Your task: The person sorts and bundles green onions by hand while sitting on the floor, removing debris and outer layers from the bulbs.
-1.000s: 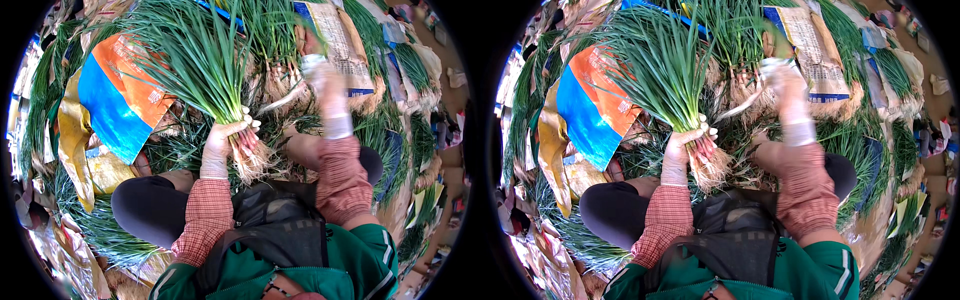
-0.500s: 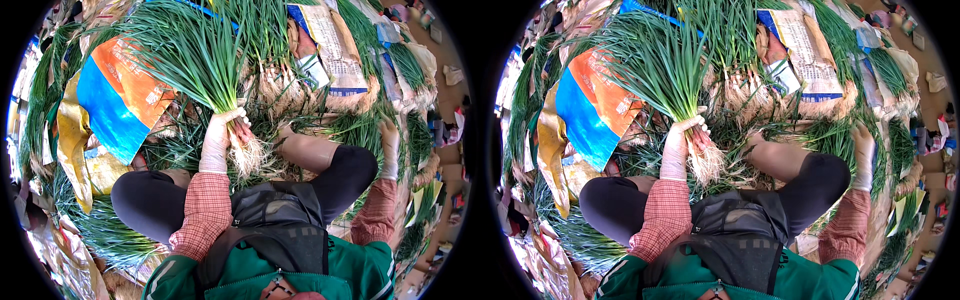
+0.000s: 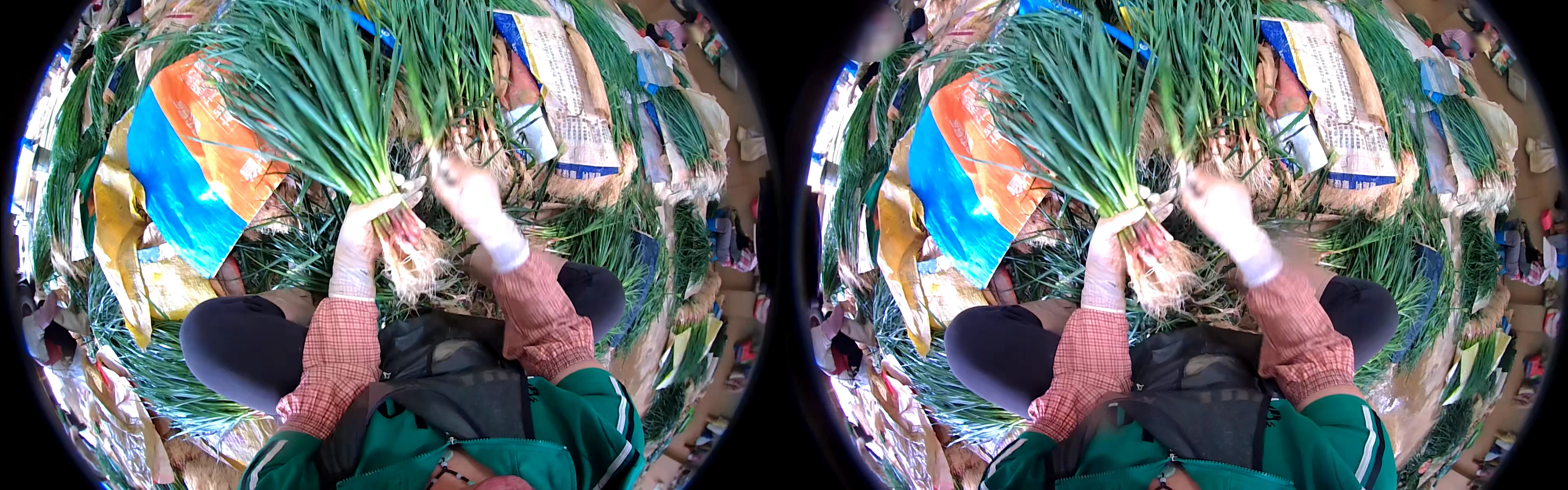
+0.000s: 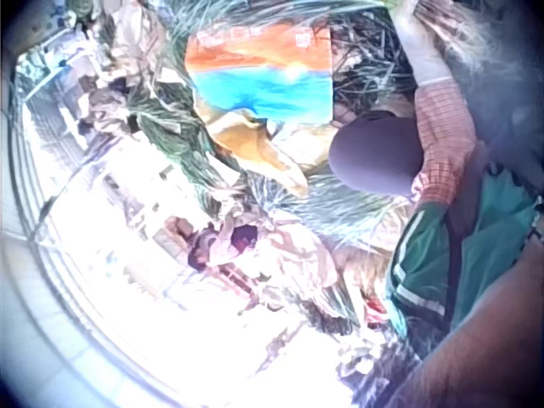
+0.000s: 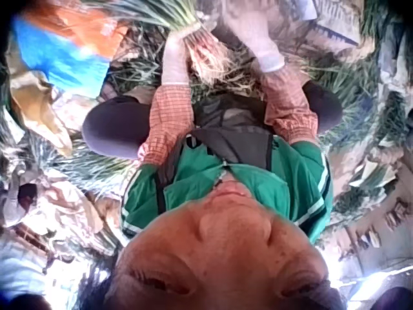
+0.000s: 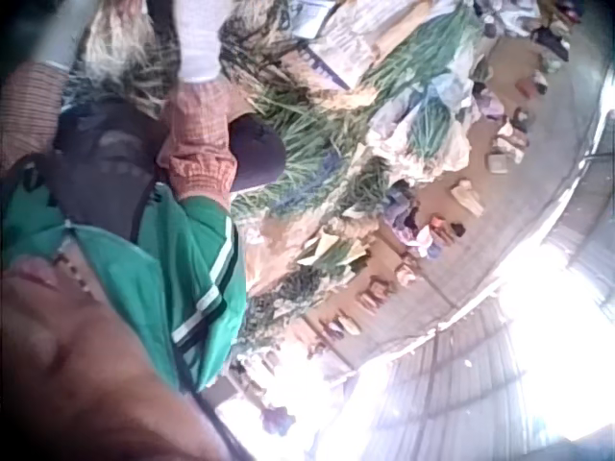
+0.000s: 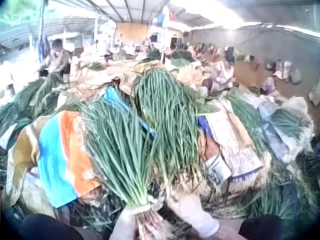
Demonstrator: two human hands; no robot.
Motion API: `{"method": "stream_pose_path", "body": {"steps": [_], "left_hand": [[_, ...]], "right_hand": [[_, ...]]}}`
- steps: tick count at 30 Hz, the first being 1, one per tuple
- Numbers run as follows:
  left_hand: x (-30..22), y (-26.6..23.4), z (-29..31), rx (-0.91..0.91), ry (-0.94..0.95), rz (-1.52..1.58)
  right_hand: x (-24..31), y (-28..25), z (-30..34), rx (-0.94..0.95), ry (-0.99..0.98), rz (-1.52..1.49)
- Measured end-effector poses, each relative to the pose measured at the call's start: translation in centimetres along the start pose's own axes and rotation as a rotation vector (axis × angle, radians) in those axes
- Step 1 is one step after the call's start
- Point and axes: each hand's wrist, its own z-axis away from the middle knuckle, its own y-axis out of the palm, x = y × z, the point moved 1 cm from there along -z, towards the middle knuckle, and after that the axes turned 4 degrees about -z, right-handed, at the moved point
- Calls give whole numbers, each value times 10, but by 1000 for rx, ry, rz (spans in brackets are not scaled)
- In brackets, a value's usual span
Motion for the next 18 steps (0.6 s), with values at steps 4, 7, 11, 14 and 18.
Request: {"method": "stream_pose_path", "body": {"steps": [4, 7, 11, 14, 18], "left_hand": [[15, -14, -9, -39, -142, -20], [15, -17, -6, -69, -165, -46], [14, -21, -8, -24, -128, -178], [1, -13, 3, -1, -140, -76], [-17, -7, 16, 17, -26, 48]], "right_hand": [[-14, 11, 28, 399, 258, -451], [-3, 32, 12, 149, 195, -756], [-13, 74, -5, -44, 408, -1033], [-24, 69, -9, -239, 819, -1597], [-40, 60, 15, 696, 205, -359]]}}
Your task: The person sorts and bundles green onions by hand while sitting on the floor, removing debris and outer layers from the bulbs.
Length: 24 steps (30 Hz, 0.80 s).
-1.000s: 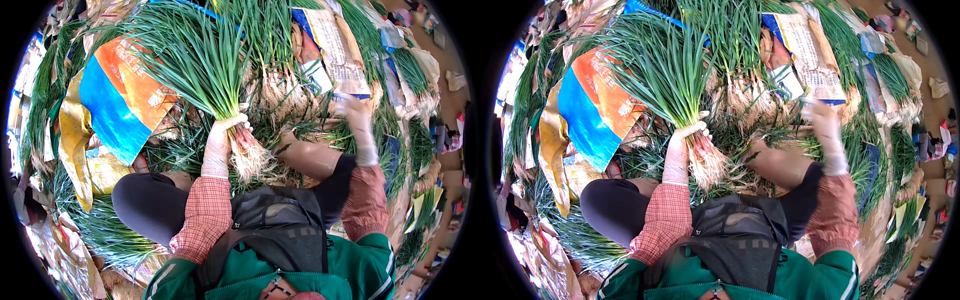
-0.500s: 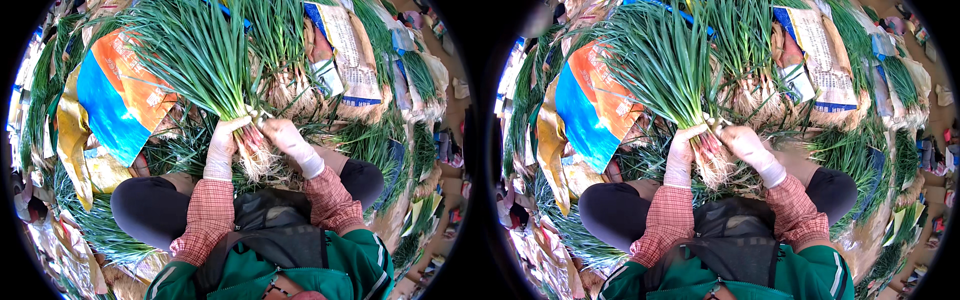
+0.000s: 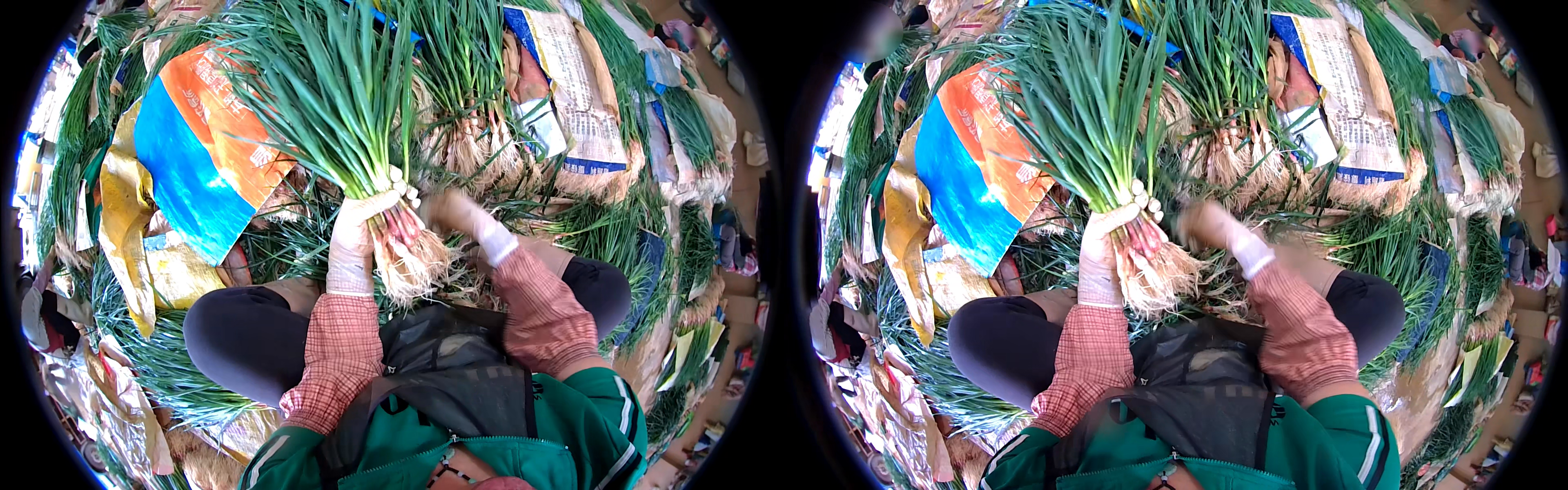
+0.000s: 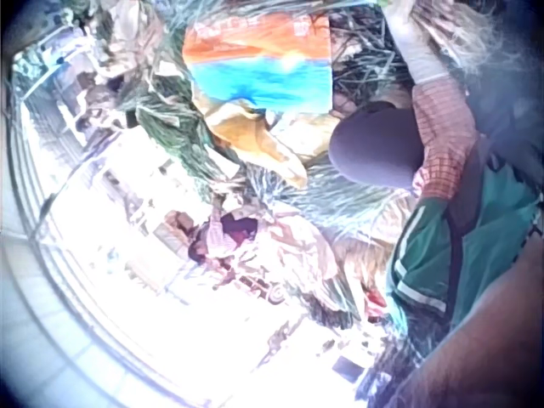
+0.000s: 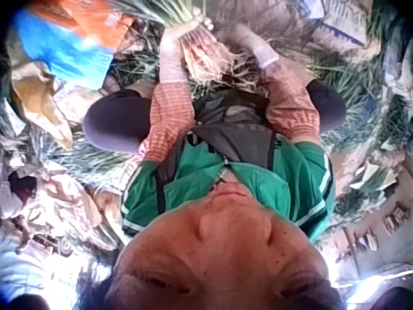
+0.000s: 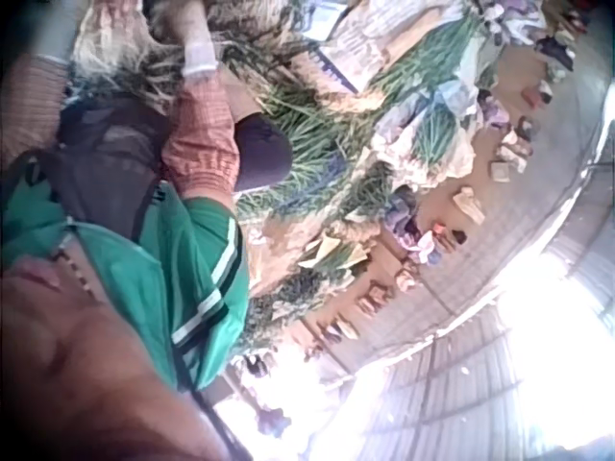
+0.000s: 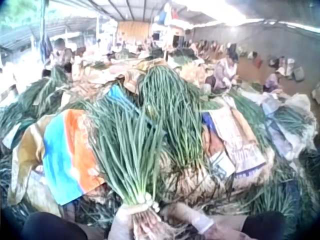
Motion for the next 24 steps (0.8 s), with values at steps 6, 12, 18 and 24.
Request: {"method": "stream_pose_path", "body": {"steps": [6, 12, 18, 24], "left_hand": [[-26, 37, 20, 64, 76, 88], [-20, 14, 12, -80, 159, 23], [-4, -7, -4, 33, 59, 114], [-9, 5, 1, 161, 66, 215]], "right_hand": [[19, -58, -15, -709, -347, 321], [62, 1, -26, -259, 0, 164], [37, -33, -39, -583, -80, -162], [24, -125, -66, -689, 157, 399]]}}
